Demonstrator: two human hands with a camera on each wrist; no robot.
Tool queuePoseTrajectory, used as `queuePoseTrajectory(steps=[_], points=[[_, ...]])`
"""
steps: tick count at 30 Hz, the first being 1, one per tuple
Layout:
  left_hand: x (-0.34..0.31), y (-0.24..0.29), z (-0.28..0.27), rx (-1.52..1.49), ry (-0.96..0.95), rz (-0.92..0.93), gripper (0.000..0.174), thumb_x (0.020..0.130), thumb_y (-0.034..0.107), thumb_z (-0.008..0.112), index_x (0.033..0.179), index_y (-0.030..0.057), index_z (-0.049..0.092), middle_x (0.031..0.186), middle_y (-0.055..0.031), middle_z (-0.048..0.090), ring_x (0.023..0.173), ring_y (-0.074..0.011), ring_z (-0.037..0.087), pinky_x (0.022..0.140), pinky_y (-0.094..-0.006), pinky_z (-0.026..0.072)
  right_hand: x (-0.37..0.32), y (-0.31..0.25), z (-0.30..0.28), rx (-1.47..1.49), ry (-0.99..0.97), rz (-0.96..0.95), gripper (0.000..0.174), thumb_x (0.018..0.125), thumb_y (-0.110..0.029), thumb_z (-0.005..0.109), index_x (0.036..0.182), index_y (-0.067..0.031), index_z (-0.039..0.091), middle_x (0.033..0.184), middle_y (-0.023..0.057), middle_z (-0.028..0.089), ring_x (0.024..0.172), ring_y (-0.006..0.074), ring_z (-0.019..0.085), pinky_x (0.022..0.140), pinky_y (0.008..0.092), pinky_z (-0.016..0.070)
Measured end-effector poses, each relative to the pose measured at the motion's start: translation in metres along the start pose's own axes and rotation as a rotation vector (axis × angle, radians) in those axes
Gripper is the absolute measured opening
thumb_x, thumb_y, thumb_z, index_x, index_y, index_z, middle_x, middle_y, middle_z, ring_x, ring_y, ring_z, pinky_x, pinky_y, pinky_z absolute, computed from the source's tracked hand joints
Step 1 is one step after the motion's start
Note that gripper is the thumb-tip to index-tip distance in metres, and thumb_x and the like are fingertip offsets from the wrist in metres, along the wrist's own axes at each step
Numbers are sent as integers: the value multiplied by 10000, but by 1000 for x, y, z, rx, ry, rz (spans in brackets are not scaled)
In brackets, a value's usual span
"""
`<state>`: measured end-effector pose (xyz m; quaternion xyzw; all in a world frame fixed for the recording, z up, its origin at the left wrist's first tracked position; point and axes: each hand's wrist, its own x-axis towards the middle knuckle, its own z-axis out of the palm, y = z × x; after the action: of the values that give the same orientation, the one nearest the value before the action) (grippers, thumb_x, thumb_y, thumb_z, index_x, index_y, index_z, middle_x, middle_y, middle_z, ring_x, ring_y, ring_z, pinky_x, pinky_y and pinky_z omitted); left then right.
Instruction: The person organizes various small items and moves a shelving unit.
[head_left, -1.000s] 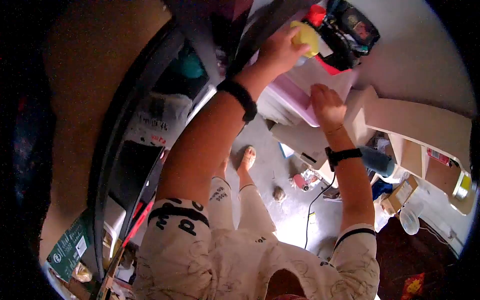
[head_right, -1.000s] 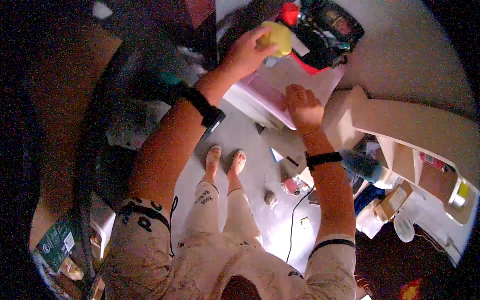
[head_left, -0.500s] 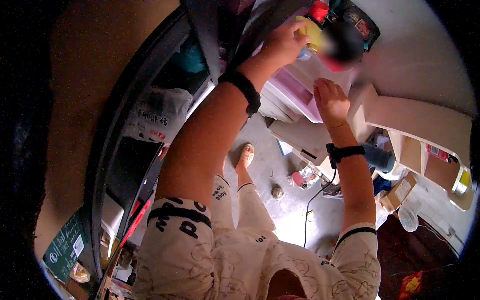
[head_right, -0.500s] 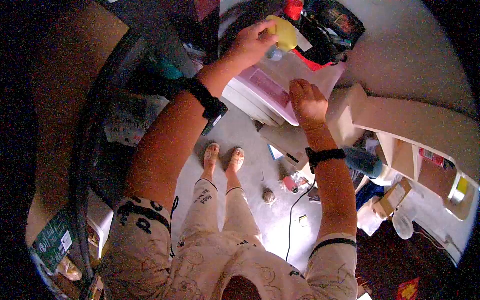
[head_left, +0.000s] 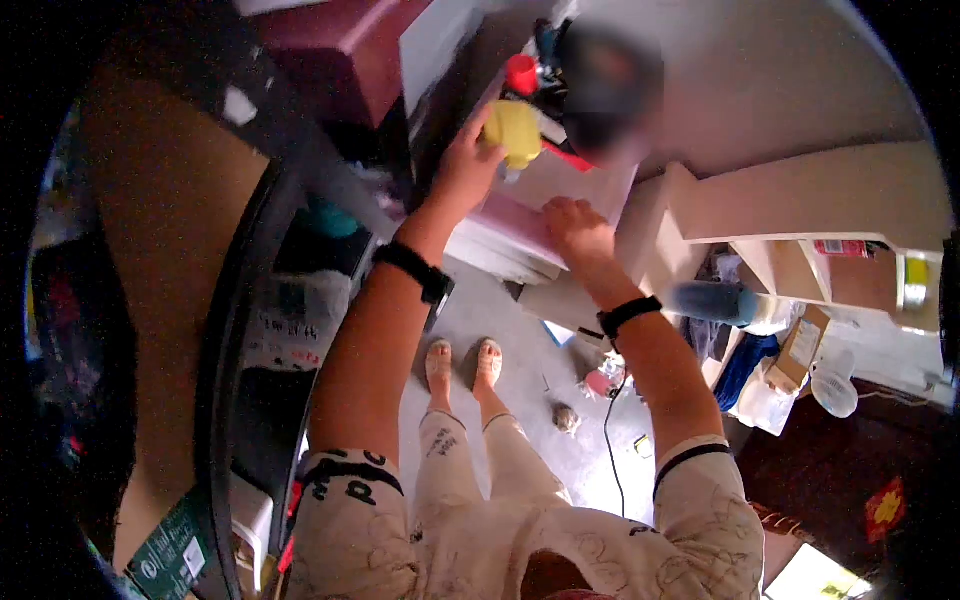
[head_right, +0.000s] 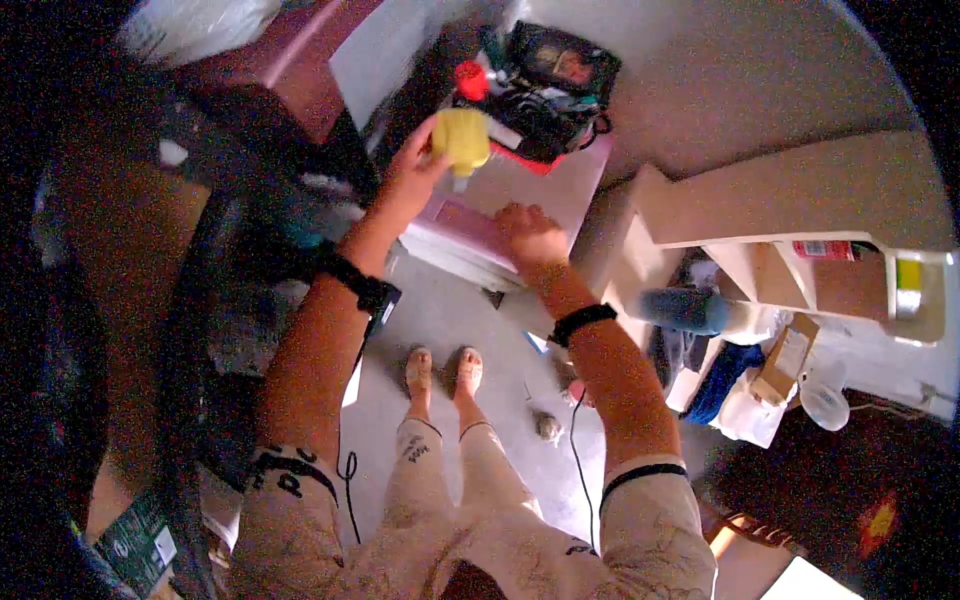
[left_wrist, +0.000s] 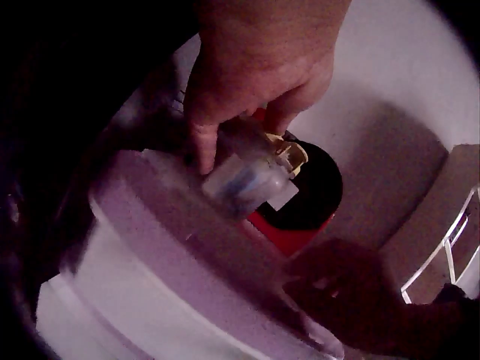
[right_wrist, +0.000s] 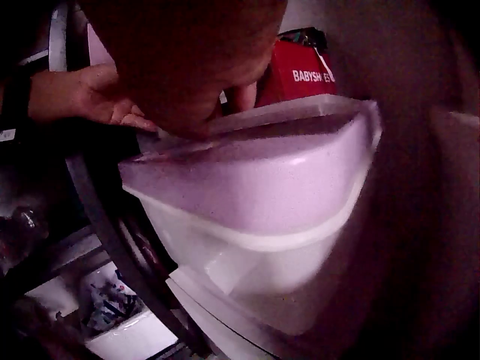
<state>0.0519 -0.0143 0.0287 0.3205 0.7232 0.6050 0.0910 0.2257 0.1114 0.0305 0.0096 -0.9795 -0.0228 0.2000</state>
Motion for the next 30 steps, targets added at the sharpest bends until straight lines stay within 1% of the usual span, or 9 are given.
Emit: queuePoseTrajectory(steps=[2,6,8,12,18,20,23,27,30], points=[[7,-4,5,-25,-13,36,563,790,165,579,1297,84,348,1249,-187,450,1137,-340,445,946,-352,360,3,1,-2,17,-158,121,219,735,-200,552,943,-134,568,934,17,540,825,203,557,635,335,504],[11,28,10,10,-41,-69,573,803,112,558,1305,6,304,1266,-204,430,1171,-304,428,970,-341,335,4,6,-11,46,-91,264,131,719,-139,564,846,-125,594,942,-14,582,828,185,578,627,318,510],[12,51,12,-80,-11,-129,576,807,60,542,1315,-8,279,1259,-193,441,1167,-270,438,971,-322,330,-2,11,-4,111,47,252,150,730,-141,559,874,-116,590,974,0,575,902,195,564,702,333,501],[15,55,28,-288,57,-299,556,825,38,523,1307,-33,256,1237,-174,461,1140,-242,459,959,-319,345,-2,23,-20,224,-234,322,312,811,-162,478,1113,-84,502,1149,49,504,1072,250,483,849,379,445],[9,54,31,-248,53,-270,500,857,101,536,1272,-42,297,1202,-184,486,1091,-238,499,923,-322,387,-17,22,-50,269,-25,321,312,789,-124,506,1097,-73,521,1167,85,506,1111,264,460,900,415,397],[5,66,29,-162,197,-415,461,864,113,536,1244,-44,328,1161,-183,513,1044,-230,526,903,-316,399,-27,23,-65,198,90,304,329,750,-93,550,1078,-76,532,1174,71,500,1084,244,474,892,413,391],[-22,9,18,-147,344,-321,424,870,123,533,1205,-57,347,1100,-184,539,996,-222,546,861,-300,423,-58,31,-74,278,246,530,465,663,0,599,1112,-70,503,1222,125,457,1049,310,464,874,410,368],[-53,-1,24,20,331,-359,441,826,97,593,1149,-79,351,1093,-190,519,966,-224,550,806,-306,470,-87,31,-48,313,260,786,502,767,-77,577,1233,-29,396,1307,197,354,1139,382,394,933,440,338],[-50,10,44,-126,372,-489,511,780,95,645,1151,-70,335,1108,-175,497,954,-219,543,813,-313,474,-89,29,-28,497,218,933,565,833,-160,538,1315,-13,284,1346,223,295,1205,400,329,981,428,307]])
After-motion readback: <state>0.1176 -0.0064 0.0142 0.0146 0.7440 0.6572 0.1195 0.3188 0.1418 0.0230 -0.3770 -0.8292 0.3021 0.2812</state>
